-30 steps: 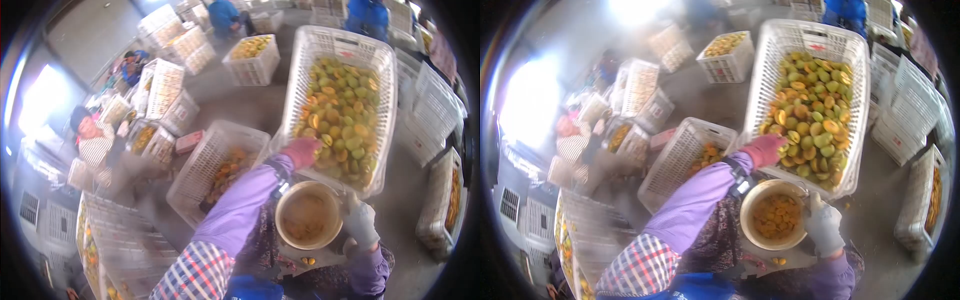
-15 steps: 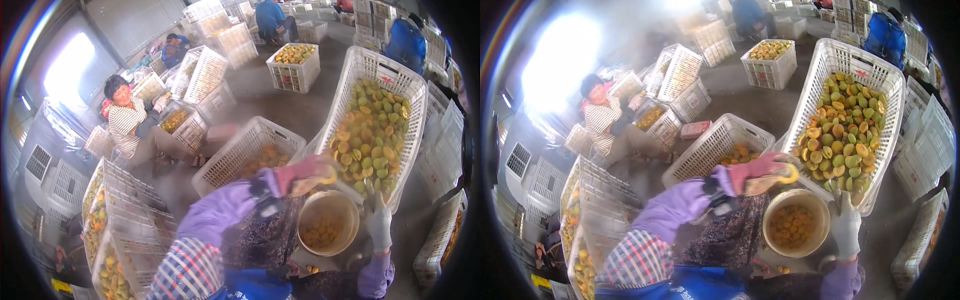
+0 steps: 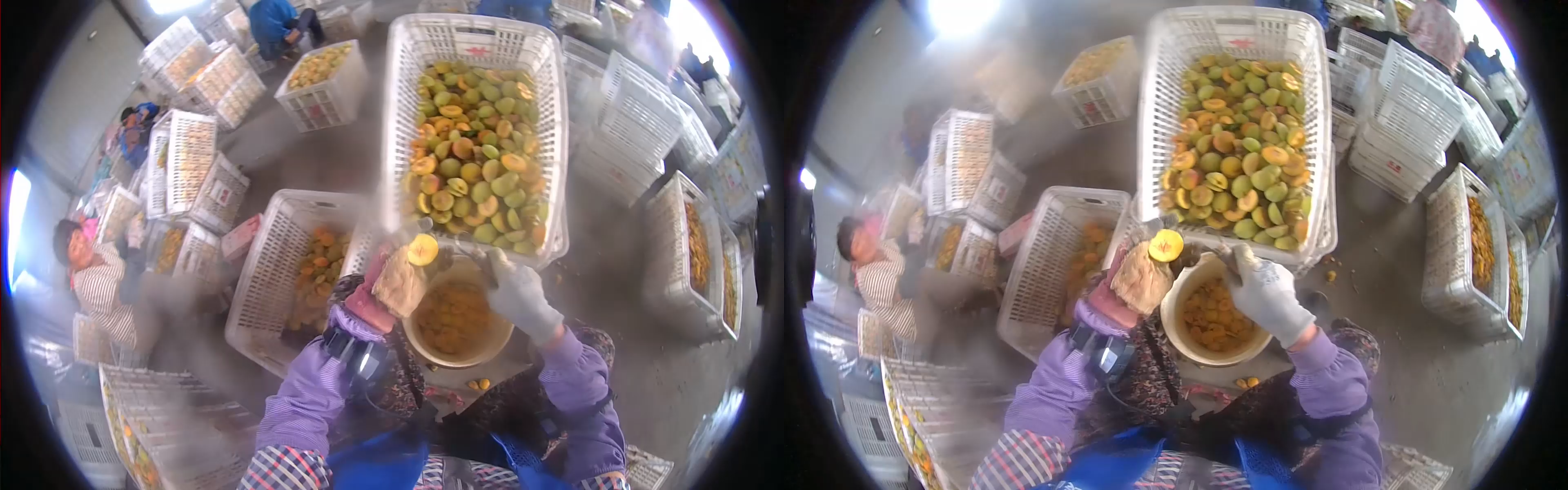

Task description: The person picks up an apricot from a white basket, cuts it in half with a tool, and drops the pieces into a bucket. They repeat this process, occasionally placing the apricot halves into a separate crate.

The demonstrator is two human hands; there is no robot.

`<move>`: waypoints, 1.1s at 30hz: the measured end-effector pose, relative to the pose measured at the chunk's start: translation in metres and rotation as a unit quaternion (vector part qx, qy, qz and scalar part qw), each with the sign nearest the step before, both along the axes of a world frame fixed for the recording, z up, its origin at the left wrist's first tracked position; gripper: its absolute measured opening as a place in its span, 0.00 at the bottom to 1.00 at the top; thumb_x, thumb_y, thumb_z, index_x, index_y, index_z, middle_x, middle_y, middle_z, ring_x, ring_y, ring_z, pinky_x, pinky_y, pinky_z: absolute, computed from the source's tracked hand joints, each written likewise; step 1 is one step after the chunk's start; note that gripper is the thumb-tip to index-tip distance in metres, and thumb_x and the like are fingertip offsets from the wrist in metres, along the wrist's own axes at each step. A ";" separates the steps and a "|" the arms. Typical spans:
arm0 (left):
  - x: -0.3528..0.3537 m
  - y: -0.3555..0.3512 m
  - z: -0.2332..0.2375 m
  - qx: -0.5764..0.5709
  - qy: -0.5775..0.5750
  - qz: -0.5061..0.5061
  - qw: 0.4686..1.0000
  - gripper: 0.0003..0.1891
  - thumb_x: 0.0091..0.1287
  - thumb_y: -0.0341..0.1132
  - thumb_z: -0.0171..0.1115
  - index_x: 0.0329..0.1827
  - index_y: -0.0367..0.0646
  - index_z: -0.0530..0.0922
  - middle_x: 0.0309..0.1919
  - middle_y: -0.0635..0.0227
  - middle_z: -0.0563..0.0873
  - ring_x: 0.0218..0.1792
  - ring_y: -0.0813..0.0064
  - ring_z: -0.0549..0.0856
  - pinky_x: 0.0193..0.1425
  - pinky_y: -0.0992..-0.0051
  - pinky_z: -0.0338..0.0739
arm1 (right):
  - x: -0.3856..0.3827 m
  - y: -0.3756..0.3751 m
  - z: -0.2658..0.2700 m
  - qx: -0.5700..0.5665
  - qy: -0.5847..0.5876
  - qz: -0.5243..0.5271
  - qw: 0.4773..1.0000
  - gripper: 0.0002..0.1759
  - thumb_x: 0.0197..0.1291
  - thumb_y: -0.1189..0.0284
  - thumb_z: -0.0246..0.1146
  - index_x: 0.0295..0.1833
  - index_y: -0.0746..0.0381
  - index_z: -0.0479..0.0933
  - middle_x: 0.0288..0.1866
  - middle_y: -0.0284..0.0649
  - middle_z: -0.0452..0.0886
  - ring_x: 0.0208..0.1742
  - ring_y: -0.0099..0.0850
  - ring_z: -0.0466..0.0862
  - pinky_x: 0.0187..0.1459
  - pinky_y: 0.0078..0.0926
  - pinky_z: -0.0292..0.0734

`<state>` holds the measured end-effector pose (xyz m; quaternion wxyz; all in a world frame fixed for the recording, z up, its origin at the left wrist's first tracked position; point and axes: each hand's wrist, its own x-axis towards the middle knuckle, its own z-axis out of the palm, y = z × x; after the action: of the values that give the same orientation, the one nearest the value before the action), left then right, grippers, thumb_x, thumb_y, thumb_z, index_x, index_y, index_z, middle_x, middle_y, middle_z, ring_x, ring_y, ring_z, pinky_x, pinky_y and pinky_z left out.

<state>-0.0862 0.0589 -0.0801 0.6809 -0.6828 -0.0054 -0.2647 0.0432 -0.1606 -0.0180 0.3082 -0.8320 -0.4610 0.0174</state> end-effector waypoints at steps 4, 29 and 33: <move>0.035 -0.036 0.040 -0.776 0.087 -0.146 0.607 0.16 0.66 0.33 0.56 0.56 0.39 0.76 0.50 0.63 0.83 0.52 0.68 0.81 0.59 0.70 0.75 | 0.002 0.006 -0.003 -0.024 0.012 -0.009 1.000 0.12 0.62 0.70 0.59 0.50 0.59 0.70 0.30 0.46 0.82 0.33 0.47 0.84 0.33 0.45 0.76; 0.037 -0.044 0.040 -0.738 -0.022 -0.252 0.625 0.15 0.59 0.27 0.58 0.50 0.37 0.75 0.40 0.62 0.81 0.43 0.61 0.81 0.51 0.68 0.75 | -0.010 0.031 -0.017 -0.160 -0.082 -0.011 0.984 0.29 0.59 0.73 0.56 0.67 0.67 0.63 0.36 0.40 0.81 0.35 0.36 0.85 0.31 0.33 0.82; 0.040 -0.042 0.033 -0.933 -0.051 -0.268 0.235 0.15 0.66 0.34 0.57 0.52 0.35 0.75 0.50 0.57 0.79 0.48 0.66 0.81 0.52 0.69 0.78 | -0.011 0.028 -0.024 -0.134 -0.028 0.022 0.990 0.25 0.60 0.74 0.57 0.63 0.65 0.63 0.35 0.43 0.82 0.32 0.42 0.84 0.30 0.36 0.78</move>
<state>-0.0459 0.0173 -0.0472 -0.5483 -0.7835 -0.1001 -0.2747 0.0324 -0.1330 -0.0425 0.1809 -0.8555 -0.4812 0.0625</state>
